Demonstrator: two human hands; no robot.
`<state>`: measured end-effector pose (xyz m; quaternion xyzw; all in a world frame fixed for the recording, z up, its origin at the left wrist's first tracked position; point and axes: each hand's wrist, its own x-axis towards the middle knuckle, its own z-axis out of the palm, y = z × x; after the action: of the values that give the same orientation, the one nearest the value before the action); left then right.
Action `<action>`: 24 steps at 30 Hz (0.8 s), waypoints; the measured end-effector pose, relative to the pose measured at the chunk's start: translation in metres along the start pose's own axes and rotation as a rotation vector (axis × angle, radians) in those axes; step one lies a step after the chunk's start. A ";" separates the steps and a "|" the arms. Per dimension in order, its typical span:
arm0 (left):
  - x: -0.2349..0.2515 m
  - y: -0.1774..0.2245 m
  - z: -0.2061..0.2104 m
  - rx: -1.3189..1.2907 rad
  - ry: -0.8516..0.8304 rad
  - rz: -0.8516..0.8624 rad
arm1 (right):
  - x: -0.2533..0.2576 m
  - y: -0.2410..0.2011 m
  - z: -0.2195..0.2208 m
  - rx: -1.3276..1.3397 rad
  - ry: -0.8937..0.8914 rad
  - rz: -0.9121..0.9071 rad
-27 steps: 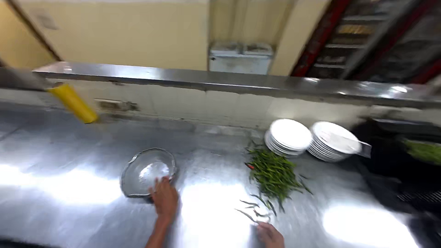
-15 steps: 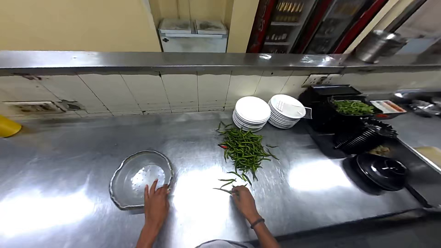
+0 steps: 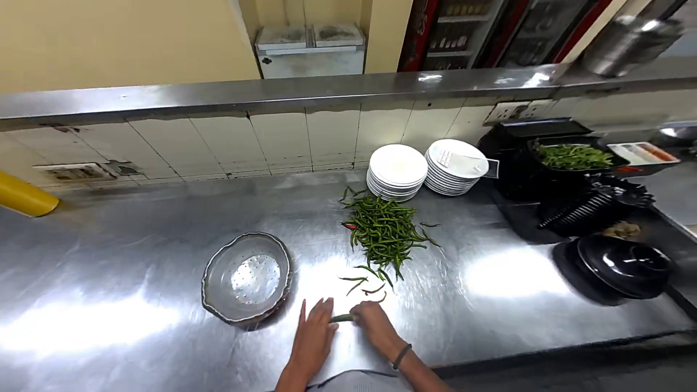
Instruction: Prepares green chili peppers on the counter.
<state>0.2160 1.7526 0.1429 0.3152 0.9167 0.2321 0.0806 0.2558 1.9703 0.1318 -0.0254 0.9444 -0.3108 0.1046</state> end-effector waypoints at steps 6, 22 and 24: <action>0.006 0.041 0.010 0.166 -0.468 -0.100 | -0.015 -0.021 0.003 -0.128 -0.216 -0.087; -0.017 -0.043 -0.003 -0.850 -0.101 -0.247 | 0.008 0.014 0.007 0.034 -0.113 0.189; -0.019 -0.040 -0.001 -0.717 -0.055 -0.274 | 0.017 0.006 -0.001 -0.038 -0.082 0.257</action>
<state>0.2090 1.7131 0.1244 0.1476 0.8085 0.5163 0.2407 0.2391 1.9734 0.1257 0.0809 0.9404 -0.2757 0.1817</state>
